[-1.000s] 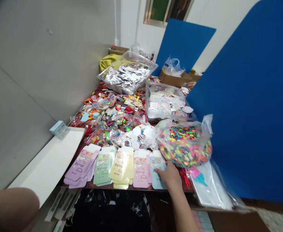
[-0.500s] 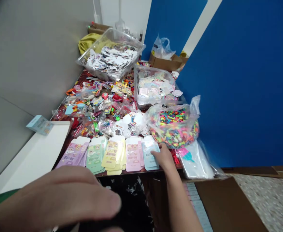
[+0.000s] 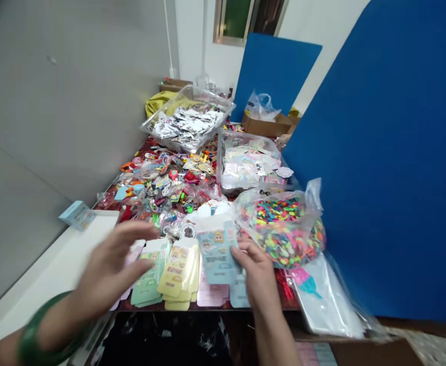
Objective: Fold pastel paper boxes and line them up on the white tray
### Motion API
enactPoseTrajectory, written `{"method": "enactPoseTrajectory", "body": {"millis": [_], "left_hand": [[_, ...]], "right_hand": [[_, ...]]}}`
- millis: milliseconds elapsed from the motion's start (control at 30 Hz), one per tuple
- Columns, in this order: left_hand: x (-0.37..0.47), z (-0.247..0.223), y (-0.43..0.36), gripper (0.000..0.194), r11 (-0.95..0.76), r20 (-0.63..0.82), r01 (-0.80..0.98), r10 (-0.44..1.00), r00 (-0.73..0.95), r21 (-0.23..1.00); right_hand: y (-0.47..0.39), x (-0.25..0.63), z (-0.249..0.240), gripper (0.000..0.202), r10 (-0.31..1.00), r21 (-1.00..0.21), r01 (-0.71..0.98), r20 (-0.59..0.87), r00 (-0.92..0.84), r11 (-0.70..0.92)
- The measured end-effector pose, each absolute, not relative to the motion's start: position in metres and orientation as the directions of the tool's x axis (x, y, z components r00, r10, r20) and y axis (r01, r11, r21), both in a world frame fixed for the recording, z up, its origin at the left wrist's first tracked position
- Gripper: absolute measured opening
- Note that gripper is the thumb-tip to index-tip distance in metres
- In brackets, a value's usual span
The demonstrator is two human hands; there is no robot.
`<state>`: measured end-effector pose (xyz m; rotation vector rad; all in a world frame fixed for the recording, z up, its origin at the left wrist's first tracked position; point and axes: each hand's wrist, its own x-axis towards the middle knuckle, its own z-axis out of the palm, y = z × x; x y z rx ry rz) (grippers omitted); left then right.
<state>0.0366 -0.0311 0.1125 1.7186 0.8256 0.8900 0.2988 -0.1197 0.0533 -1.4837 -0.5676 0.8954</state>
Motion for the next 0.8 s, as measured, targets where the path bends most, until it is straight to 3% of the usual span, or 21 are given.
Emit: {"method": "enactPoseTrajectory", "body": {"millis": [100,200,300,400,500,567,700,800], "left_hand": [[0.064,0.075,-0.010,0.052,0.130,-0.061,-0.034,0.663,0.746,0.991],[0.066,0.041,-0.002,0.064,0.483,-0.055,-0.195,0.455,0.889,0.854],[0.064,0.027,-0.002,0.073,0.658,-0.034,-0.281,0.423,0.905,0.699],[0.065,0.028,-0.002,0.068,0.702,-0.076,-0.292,0.442,0.894,0.649],[0.068,0.032,-0.002,0.058,0.720,-0.100,-0.290,0.446,0.890,0.630],[0.071,0.033,-0.001,0.051,0.703,-0.127,-0.311,0.495,0.859,0.640],[0.081,0.032,0.000,0.038,0.615,-0.238,-0.310,0.646,0.725,0.725],[0.088,0.028,0.002,0.038,0.570,-0.295,-0.296,0.722,0.626,0.766]], "right_hand": [[-0.089,0.256,0.051,0.020,0.880,-0.941,-0.337,-0.174,0.442,-0.016],[-0.071,0.226,0.047,0.016,0.942,-0.893,-0.445,-0.202,0.268,-0.064],[-0.064,0.216,0.042,0.016,0.963,-0.892,-0.429,-0.226,0.149,-0.143],[-0.063,0.219,0.040,0.021,0.957,-0.920,-0.361,-0.228,0.178,-0.152],[-0.063,0.223,0.043,0.036,0.940,-0.956,-0.294,-0.095,0.327,0.005],[-0.062,0.225,0.047,0.043,0.943,-0.961,-0.261,0.001,0.332,0.093],[-0.056,0.222,0.050,0.039,0.966,-0.975,-0.173,0.098,0.239,0.141],[-0.049,0.219,0.041,0.026,0.955,-0.984,-0.091,0.125,0.268,0.154]]}}
